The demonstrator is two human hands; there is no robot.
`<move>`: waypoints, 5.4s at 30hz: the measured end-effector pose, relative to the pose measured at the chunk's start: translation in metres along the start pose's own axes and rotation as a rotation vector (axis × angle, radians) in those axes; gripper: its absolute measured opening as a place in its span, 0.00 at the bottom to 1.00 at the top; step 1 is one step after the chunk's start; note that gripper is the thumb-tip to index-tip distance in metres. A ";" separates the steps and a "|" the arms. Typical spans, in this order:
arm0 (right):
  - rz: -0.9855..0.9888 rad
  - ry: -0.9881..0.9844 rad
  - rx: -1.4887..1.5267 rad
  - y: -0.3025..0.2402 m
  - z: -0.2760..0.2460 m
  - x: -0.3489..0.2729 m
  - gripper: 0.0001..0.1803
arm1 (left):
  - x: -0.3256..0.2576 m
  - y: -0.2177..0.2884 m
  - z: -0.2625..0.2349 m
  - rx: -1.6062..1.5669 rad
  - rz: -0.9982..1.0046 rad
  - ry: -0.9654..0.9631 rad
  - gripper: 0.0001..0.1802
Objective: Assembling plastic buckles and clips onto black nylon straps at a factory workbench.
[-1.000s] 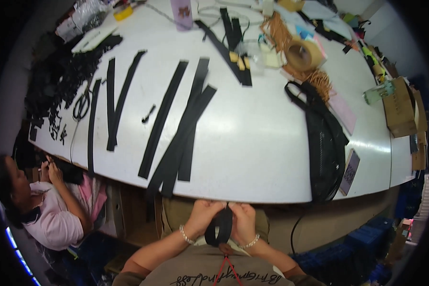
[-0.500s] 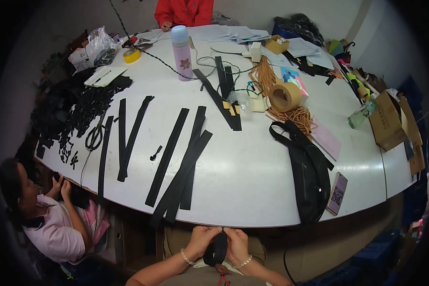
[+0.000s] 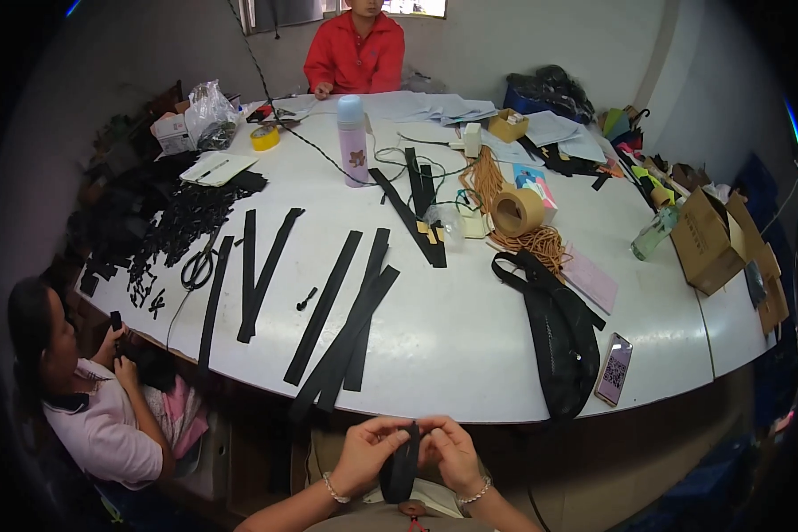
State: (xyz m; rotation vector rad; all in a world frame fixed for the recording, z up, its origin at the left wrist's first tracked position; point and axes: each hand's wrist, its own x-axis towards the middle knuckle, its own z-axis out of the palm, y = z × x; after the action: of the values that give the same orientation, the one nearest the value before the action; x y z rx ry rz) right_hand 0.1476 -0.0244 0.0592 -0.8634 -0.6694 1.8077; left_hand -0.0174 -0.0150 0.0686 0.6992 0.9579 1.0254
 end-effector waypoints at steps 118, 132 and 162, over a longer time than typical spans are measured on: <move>-0.110 -0.101 -0.015 -0.012 0.019 0.070 0.03 | 0.065 0.059 0.006 0.128 0.157 0.014 0.07; -0.005 -0.383 -0.146 -0.013 0.061 0.061 0.34 | 0.063 0.134 -0.034 0.006 0.677 0.382 0.08; 0.381 -0.166 -0.415 0.038 0.003 0.010 0.13 | 0.187 0.167 -0.274 1.443 0.205 0.901 0.14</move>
State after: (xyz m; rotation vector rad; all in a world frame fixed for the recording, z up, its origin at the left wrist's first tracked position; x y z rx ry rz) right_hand 0.1216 -0.0293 0.0294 -1.1851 -1.0687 2.1341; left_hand -0.2911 0.2336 0.0324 1.5605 2.5253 0.6607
